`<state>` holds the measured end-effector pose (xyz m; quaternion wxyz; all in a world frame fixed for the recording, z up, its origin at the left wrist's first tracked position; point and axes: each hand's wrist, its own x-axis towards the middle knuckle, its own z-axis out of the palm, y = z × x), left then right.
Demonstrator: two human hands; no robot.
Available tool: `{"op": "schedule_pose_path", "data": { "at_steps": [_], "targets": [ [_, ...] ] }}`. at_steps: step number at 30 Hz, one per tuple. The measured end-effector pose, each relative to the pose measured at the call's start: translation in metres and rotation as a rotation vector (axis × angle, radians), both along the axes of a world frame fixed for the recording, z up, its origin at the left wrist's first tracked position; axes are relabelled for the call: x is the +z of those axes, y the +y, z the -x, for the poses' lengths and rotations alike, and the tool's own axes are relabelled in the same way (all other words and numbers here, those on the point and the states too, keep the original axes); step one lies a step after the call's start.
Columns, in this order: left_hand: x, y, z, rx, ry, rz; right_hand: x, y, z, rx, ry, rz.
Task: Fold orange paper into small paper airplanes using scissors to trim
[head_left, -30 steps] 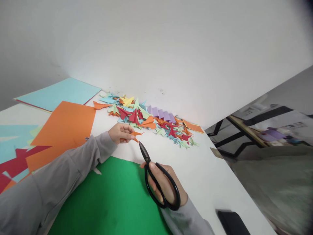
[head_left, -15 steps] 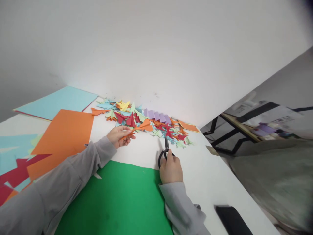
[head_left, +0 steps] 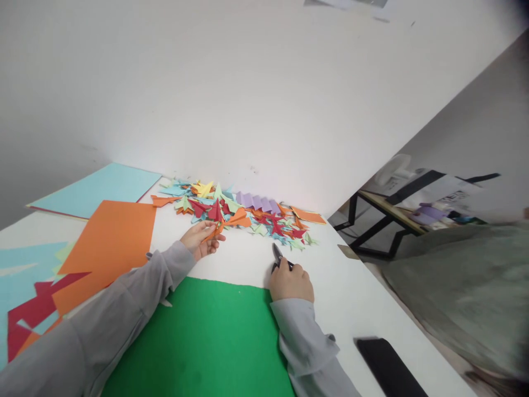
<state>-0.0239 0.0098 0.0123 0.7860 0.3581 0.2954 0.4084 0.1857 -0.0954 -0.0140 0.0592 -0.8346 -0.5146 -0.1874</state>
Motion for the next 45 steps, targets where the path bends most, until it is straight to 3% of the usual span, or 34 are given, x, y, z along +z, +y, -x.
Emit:
{"op": "schedule_pose_path", "data": {
  "at_steps": [9, 15, 17, 19, 23, 26, 29, 34, 42, 45],
  "targets": [
    [0.001, -0.005, -0.002, 0.029, -0.049, 0.012, 0.017, 0.002, -0.004, -0.062, 0.128, 0.101],
    [0.003, -0.005, -0.002, 0.026, -0.041, -0.002, 0.02, -0.003, -0.01, -0.087, 0.041, -0.061],
    [0.004, -0.006, -0.003, 0.021, -0.039, -0.013, 0.024, 0.0, -0.008, 0.001, 0.02, -0.127],
    [0.004, -0.007, -0.005, 0.01, -0.035, -0.023, 0.029, 0.009, 0.001, 0.215, 0.059, -0.153],
    [0.002, -0.008, -0.007, -0.006, -0.04, -0.055, 0.033, 0.037, 0.037, 0.668, 0.452, -0.328],
    [-0.003, -0.006, -0.008, -0.012, -0.055, -0.096, 0.027, 0.056, 0.063, 0.83, 0.878, -0.441],
    [-0.008, -0.003, -0.008, 0.001, -0.019, -0.145, 0.019, 0.067, 0.074, 0.815, 1.136, -0.504],
    [-0.013, -0.002, -0.012, 0.032, 0.087, -0.203, 0.011, 0.071, 0.069, 0.742, 1.424, -0.527],
    [-0.006, -0.007, -0.015, 0.165, 0.324, -0.383, 0.009, 0.072, 0.056, 0.81, 1.564, -0.45],
    [-0.007, -0.007, -0.015, 0.142, 0.364, -0.413, 0.008, 0.073, 0.052, 0.86, 1.579, -0.415]
  ]
}}
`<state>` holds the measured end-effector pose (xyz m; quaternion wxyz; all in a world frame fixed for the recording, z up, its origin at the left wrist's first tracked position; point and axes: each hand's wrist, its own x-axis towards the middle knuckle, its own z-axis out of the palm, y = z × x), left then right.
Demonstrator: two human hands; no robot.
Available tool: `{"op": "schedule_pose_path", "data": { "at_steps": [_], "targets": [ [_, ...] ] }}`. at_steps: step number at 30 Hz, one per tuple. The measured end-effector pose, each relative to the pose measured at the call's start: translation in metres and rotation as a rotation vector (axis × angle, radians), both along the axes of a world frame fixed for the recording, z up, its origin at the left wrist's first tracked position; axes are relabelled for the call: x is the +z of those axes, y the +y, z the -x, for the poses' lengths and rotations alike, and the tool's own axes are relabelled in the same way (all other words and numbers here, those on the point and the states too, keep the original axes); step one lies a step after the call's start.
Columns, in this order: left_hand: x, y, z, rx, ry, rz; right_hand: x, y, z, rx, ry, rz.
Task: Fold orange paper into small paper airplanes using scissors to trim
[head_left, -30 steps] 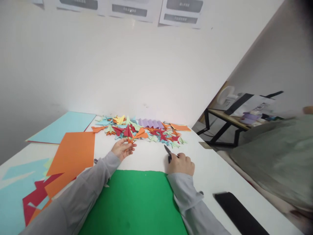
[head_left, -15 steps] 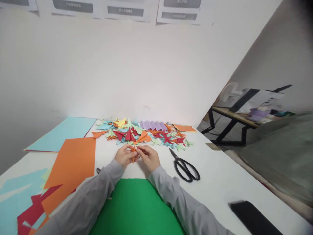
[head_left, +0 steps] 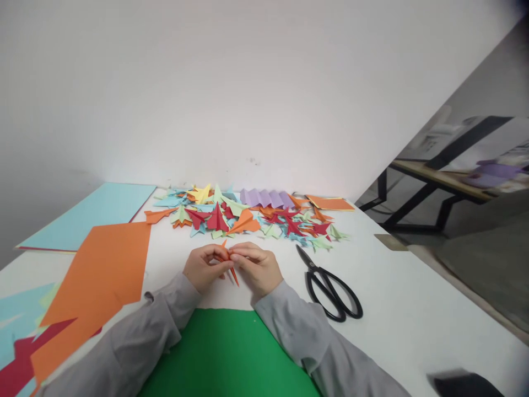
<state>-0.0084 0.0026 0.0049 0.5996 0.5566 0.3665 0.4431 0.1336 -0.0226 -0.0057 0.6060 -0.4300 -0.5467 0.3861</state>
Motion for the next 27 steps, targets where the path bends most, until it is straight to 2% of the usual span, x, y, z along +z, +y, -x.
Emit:
{"op": "schedule_pose_path", "data": {
  "at_steps": [4, 9, 15, 27],
  "targets": [
    [-0.0015, 0.0004, 0.0006, -0.025, 0.017, 0.024, 0.0012, 0.0002, -0.0057, 0.071, -0.001, 0.042],
    [0.0013, 0.0006, 0.0004, -0.029, -0.016, 0.037, 0.0006, 0.0001, -0.0083, 0.095, 0.053, 0.106],
    [0.0009, 0.0011, 0.001, -0.024, -0.019, 0.043, -0.0017, 0.0001, -0.0088, 0.088, 0.028, 0.075],
    [-0.0015, -0.0059, -0.0009, -0.016, 0.056, -0.132, -0.0035, -0.0036, -0.0068, 0.011, -0.017, 0.026]
  ]
}}
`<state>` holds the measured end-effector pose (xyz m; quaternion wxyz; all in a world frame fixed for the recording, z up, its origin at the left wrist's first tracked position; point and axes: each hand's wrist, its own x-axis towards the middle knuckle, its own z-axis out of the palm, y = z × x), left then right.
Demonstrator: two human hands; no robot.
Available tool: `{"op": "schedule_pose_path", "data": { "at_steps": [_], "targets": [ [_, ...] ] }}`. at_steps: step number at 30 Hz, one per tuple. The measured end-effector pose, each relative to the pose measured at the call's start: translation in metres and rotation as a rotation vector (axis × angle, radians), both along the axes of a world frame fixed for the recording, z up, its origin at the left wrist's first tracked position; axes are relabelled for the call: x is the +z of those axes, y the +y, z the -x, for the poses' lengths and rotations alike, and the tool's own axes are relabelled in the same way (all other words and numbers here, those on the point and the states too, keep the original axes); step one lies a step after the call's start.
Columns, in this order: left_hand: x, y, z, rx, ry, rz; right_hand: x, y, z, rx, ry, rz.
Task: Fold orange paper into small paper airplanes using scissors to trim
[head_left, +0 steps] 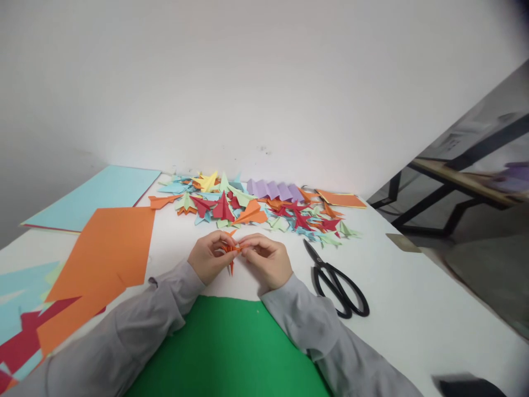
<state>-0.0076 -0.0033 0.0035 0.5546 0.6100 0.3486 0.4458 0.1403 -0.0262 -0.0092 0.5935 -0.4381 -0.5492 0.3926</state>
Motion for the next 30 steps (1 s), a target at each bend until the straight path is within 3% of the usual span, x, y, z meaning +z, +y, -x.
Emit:
{"op": "schedule_pose_path", "data": {
  "at_steps": [8, 19, 30],
  "targets": [
    [-0.005, 0.0, -0.001, 0.048, 0.075, -0.238, 0.001, -0.002, 0.003, -0.049, -0.037, 0.05],
    [-0.008, 0.0, -0.001, 0.105, 0.176, -0.408, 0.009, -0.006, 0.009, -0.073, 0.032, 0.228],
    [-0.01, -0.002, -0.002, 0.15, 0.184, -0.424, 0.012, -0.008, 0.008, -0.017, -0.031, 0.184]
  ]
}}
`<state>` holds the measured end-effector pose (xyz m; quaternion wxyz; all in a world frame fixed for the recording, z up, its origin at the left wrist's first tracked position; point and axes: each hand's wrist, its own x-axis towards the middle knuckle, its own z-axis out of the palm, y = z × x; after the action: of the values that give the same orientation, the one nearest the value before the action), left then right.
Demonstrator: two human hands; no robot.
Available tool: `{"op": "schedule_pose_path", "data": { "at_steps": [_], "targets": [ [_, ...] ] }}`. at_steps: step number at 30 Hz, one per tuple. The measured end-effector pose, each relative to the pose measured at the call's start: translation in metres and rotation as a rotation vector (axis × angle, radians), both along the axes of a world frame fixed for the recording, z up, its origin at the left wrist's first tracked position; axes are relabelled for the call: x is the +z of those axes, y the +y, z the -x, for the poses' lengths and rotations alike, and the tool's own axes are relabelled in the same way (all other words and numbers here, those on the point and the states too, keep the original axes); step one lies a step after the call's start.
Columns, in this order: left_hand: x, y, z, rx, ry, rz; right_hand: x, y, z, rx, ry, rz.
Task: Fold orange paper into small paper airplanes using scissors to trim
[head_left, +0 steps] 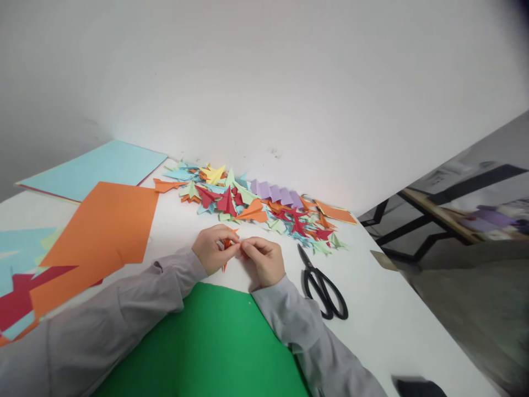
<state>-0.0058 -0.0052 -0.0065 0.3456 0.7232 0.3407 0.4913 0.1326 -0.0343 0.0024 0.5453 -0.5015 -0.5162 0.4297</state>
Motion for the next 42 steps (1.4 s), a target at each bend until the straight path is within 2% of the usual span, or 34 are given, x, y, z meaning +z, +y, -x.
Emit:
{"op": "schedule_pose_path", "data": {
  "at_steps": [7, 23, 26, 31, 35, 40, 42],
  "targets": [
    [0.0, 0.0, -0.001, -0.005, 0.008, 0.056, -0.005, 0.001, -0.001, -0.092, -0.045, -0.028],
    [0.0, -0.001, -0.002, -0.011, 0.037, 0.044, -0.009, 0.001, -0.001, 0.013, -0.06, -0.095],
    [0.0, -0.001, -0.002, -0.001, 0.028, 0.05, -0.011, 0.003, -0.001, 0.033, -0.006, -0.065],
    [0.0, 0.002, -0.001, 0.022, 0.016, 0.094, -0.009, 0.001, -0.004, -0.023, 0.13, -0.065],
    [0.002, 0.004, 0.001, 0.049, 0.018, 0.13, -0.005, -0.002, -0.006, 0.014, -0.019, -0.183],
    [0.003, 0.005, 0.001, 0.041, 0.014, 0.115, -0.007, 0.0, -0.004, -0.048, -0.039, -0.079],
    [0.002, 0.004, 0.001, 0.03, 0.003, 0.115, -0.009, 0.0, -0.004, -0.05, -0.081, -0.083]
  ]
}}
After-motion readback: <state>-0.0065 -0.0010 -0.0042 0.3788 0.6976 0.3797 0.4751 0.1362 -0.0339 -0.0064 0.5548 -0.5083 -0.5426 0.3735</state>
